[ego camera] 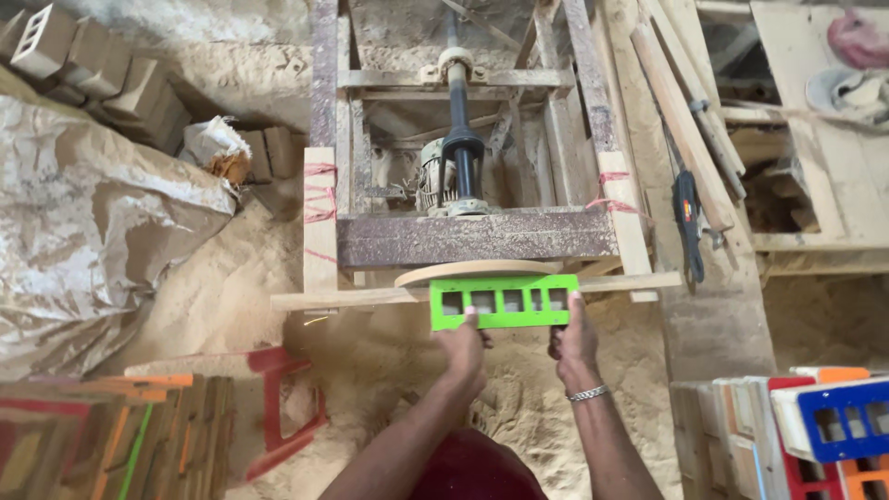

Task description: The person sands the edges of several painted wooden blocks using a rotating grinding wheel. They handle blue, green, and red blocks one at a time, pressing them against the wheel and then placing them on a nearby stack.

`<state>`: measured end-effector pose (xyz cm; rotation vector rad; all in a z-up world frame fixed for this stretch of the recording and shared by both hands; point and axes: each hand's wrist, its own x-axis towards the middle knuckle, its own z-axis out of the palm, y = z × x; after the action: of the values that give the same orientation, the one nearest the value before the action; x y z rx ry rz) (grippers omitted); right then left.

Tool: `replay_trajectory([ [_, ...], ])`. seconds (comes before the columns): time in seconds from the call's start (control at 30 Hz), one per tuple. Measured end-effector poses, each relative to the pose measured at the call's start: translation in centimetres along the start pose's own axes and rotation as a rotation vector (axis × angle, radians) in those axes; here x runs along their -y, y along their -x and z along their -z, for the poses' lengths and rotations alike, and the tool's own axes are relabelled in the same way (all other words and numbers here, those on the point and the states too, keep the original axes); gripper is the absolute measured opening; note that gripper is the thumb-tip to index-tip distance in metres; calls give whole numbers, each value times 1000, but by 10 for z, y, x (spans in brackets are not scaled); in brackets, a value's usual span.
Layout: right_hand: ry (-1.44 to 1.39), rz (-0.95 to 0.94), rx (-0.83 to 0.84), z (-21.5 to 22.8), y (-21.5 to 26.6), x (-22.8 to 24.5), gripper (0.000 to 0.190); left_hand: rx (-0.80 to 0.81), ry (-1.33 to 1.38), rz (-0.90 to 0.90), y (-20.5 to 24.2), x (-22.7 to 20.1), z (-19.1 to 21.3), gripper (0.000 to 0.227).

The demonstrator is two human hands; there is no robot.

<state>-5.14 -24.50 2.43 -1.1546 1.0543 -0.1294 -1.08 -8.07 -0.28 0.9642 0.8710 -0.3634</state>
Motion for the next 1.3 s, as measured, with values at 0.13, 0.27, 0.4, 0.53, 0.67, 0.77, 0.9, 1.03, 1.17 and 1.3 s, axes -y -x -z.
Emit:
replay_trajectory([
  [0.13,83,-20,-76,25,-16,20,47,-9,-64,113,15,13,-31,62],
  [0.27,103,16,-71,40,-12,39,49,54,-32,113,25,27,-54,80],
  [0.4,177,228,152,62,27,58,55,294,87,3,38,47,-35,58],
  [0.53,83,473,551,97,81,64,41,713,120,188,58,29,51,49],
  [0.67,99,541,665,107,114,50,46,501,-342,-16,88,-35,137,86],
  [0.77,347,580,710,89,126,51,47,607,-593,-637,119,-68,157,113],
  [0.9,666,721,715,54,153,50,54,887,-935,-880,135,-73,139,71],
  [1.03,633,399,599,16,161,41,58,756,-762,-346,126,-54,129,52],
  [1.17,472,170,529,-27,154,-12,55,494,-552,-226,101,-37,126,42],
  [1.3,454,116,506,-61,133,-53,61,411,-396,-217,62,-32,114,39],
])
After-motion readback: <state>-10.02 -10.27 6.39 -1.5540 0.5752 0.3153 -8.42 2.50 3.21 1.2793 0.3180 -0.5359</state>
